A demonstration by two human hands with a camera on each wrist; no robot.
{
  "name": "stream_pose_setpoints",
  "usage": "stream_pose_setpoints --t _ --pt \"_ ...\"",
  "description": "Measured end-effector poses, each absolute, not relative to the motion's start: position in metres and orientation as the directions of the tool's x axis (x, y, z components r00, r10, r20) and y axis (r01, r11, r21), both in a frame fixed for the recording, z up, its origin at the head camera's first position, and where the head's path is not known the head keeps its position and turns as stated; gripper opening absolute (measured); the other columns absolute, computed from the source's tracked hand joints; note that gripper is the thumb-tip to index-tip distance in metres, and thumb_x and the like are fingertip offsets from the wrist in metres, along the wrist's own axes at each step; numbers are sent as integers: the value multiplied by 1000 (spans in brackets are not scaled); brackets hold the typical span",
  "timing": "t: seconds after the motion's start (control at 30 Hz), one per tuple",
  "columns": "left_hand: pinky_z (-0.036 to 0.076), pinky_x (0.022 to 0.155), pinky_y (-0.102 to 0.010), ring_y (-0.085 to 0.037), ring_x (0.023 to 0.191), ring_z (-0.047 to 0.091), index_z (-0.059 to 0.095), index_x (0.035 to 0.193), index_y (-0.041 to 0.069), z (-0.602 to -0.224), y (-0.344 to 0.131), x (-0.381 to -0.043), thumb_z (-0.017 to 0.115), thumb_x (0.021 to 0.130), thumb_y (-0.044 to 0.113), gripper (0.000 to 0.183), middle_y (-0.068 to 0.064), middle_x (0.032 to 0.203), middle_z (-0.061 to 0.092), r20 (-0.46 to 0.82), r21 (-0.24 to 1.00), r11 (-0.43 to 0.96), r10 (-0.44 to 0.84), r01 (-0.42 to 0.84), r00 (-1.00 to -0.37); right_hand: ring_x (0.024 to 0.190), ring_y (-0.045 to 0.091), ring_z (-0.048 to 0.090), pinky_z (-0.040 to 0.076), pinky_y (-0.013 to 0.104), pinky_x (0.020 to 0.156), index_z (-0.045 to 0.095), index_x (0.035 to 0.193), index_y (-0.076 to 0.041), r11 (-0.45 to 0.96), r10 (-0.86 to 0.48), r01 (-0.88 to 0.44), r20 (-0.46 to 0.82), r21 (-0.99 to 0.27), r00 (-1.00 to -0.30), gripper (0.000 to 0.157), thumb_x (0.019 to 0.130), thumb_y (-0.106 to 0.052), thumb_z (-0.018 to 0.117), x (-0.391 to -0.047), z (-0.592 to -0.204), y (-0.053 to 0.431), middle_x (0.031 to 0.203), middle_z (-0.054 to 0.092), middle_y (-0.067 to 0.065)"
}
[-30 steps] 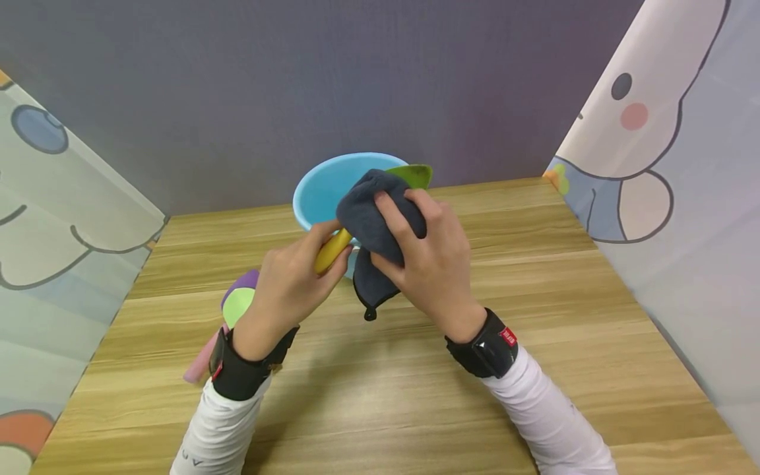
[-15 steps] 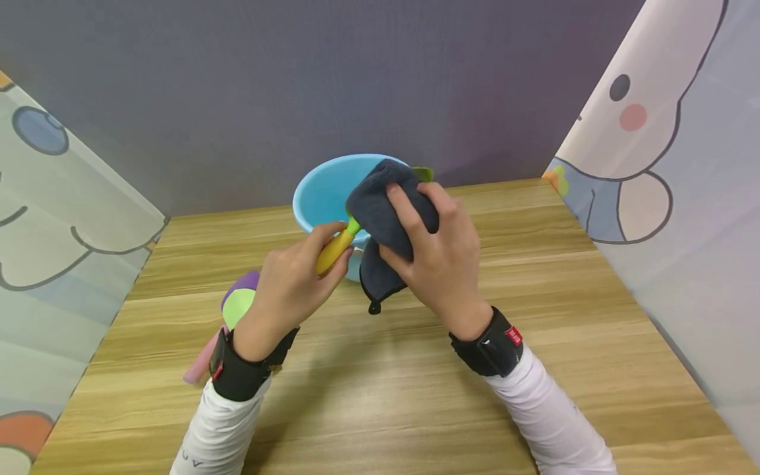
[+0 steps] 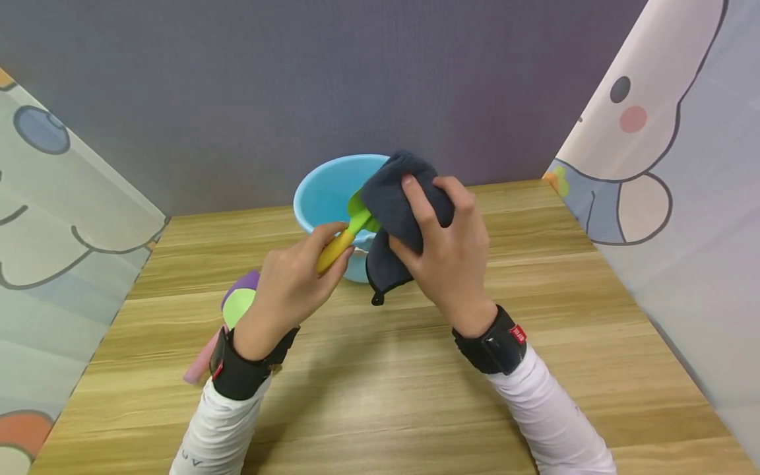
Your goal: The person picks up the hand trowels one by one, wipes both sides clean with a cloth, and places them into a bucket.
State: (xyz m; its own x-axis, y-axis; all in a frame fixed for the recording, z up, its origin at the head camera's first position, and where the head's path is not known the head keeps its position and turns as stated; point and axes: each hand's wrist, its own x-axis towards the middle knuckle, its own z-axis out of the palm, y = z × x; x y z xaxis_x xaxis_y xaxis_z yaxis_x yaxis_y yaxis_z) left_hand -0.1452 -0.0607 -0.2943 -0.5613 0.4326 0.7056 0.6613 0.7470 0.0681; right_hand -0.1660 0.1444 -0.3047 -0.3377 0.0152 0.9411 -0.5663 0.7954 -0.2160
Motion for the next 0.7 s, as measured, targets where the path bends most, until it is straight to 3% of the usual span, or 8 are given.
stream_pose_setpoints --t 0.4,0.7 --pt "37 31 -32 -15 38 45 64 113 3 -296 -62 -147 63 90 21 29 -7 73 77 714 72 768 405 636 -570 101 42 54 50 63 76 50 129 -19 805 90 -519 923 -289 -374 51 82 -30 68 -169 -301 150 122 44 25" --pt "37 31 -32 -15 38 44 63 114 3 -296 -62 -147 62 90 22 30 -8 75 77 709 85 766 403 638 -579 106 40 52 48 63 82 51 130 -17 793 134 -506 907 -340 -399 52 83 -33 67 -170 -299 153 123 44 26"
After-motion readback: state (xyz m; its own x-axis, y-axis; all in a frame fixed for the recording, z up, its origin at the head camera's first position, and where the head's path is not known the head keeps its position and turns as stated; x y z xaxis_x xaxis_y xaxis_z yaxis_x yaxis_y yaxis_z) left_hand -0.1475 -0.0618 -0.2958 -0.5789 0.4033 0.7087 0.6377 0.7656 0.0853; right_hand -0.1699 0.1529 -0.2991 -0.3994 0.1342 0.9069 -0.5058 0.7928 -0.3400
